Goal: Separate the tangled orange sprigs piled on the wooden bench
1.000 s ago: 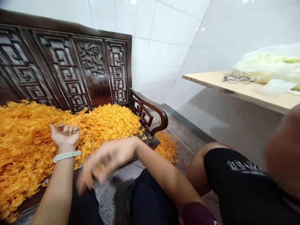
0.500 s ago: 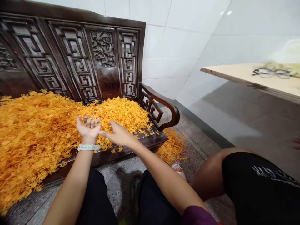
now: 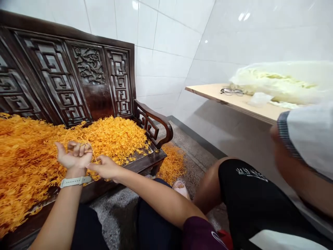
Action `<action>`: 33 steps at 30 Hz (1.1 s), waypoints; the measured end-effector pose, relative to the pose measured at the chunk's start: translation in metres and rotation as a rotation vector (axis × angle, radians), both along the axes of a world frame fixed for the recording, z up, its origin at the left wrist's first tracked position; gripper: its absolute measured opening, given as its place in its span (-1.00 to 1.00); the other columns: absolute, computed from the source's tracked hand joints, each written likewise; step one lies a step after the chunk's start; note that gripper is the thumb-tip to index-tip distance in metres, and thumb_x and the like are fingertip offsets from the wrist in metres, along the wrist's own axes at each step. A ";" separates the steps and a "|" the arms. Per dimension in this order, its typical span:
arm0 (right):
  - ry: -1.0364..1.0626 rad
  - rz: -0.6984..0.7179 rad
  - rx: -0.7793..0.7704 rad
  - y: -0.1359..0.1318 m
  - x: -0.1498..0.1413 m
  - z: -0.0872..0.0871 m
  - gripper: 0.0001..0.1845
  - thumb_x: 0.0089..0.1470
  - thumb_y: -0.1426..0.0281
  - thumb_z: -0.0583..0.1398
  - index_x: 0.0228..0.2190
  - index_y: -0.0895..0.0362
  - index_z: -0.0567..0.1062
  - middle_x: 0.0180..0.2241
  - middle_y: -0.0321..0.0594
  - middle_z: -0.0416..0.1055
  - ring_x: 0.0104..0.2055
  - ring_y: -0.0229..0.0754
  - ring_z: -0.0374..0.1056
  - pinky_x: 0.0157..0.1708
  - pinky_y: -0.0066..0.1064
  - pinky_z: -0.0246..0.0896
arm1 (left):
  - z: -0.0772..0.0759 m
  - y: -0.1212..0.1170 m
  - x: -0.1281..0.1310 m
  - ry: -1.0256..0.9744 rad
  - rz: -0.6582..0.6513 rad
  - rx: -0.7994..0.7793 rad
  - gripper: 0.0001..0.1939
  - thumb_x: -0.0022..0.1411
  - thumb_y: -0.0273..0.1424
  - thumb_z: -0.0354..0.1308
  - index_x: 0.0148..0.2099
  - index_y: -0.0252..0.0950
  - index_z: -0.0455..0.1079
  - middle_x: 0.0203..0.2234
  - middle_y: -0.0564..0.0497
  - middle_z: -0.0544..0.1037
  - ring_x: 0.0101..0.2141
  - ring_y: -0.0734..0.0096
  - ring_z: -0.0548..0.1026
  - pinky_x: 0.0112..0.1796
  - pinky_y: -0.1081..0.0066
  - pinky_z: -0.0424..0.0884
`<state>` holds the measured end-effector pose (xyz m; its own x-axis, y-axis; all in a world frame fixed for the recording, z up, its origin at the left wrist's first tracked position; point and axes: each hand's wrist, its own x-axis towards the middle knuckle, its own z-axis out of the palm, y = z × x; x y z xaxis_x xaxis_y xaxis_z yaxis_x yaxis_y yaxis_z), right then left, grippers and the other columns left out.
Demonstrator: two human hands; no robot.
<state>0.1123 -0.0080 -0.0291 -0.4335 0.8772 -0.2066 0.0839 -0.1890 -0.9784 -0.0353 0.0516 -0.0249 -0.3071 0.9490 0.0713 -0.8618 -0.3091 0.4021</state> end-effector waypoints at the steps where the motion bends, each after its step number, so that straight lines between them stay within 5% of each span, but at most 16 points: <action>1: 0.020 0.006 -0.019 0.000 -0.003 -0.001 -0.61 0.13 0.11 0.39 -0.28 0.12 0.42 -0.52 -0.44 0.26 -0.54 -0.37 0.16 -0.57 -0.54 0.11 | 0.001 -0.003 0.002 0.017 0.012 -0.013 -0.31 0.52 0.09 -0.18 -0.48 -0.28 0.33 -0.79 0.19 -0.08 -0.70 0.51 -0.15 -0.52 0.41 0.17; 6: -0.005 0.076 0.093 -0.001 -0.004 0.003 -0.61 0.22 0.16 0.32 -0.48 0.15 0.39 -0.63 -0.47 0.16 -0.57 -0.40 0.03 -0.56 -0.51 -0.11 | -0.003 0.001 -0.021 -0.010 0.137 -0.102 -0.36 0.54 0.03 -0.24 -0.46 -0.26 0.28 -0.79 0.19 -0.09 -0.70 0.47 -0.14 -0.52 0.39 0.17; 14: -0.279 0.080 0.473 0.002 0.017 0.020 -0.66 0.17 0.16 0.33 -0.44 0.13 0.43 -0.49 -0.39 0.33 -0.42 -0.32 0.21 -0.42 -0.46 0.00 | -0.005 0.008 -0.058 0.091 0.202 -0.148 -0.44 0.50 0.03 -0.16 -0.43 -0.22 0.26 -0.79 0.20 -0.08 -0.69 0.43 -0.19 -0.55 0.38 0.16; 19: -0.210 0.145 0.410 0.004 0.025 0.022 -0.69 0.37 0.17 0.13 -0.33 0.11 0.44 -0.50 -0.37 0.36 -0.47 -0.29 0.26 -0.42 -0.45 0.07 | -0.008 0.006 -0.067 0.073 0.218 -0.150 -0.48 0.50 0.01 -0.15 -0.40 -0.22 0.22 -0.78 0.21 -0.09 -0.69 0.44 -0.20 -0.54 0.39 0.16; 29: -0.326 -0.135 0.594 0.000 0.037 0.042 -0.71 0.41 0.12 0.08 -0.26 0.06 0.33 -0.56 -0.44 0.22 -0.50 -0.25 0.19 -0.45 -0.42 -0.03 | -0.004 0.002 -0.059 0.093 0.189 -0.181 -0.55 0.50 -0.08 -0.11 -0.38 -0.21 0.25 -0.79 0.20 -0.02 -0.67 0.42 -0.15 -0.51 0.37 0.25; 33: -0.389 -0.156 0.966 -0.025 0.045 0.031 -0.73 0.42 0.18 0.11 -0.25 0.10 0.40 -0.45 -0.29 0.41 -0.42 -0.23 0.32 -0.37 -0.39 0.12 | -0.001 -0.005 -0.047 0.035 0.156 -0.176 -0.46 0.51 -0.01 -0.15 -0.44 -0.20 0.25 -0.81 0.20 -0.07 -0.68 0.41 -0.21 -0.56 0.36 0.15</action>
<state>0.1576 -0.0333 0.0023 -0.3551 0.7836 0.5098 0.4663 0.6211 -0.6299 -0.0821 0.0467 -0.0254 -0.4509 0.8891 -0.0780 -0.7940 -0.3597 0.4900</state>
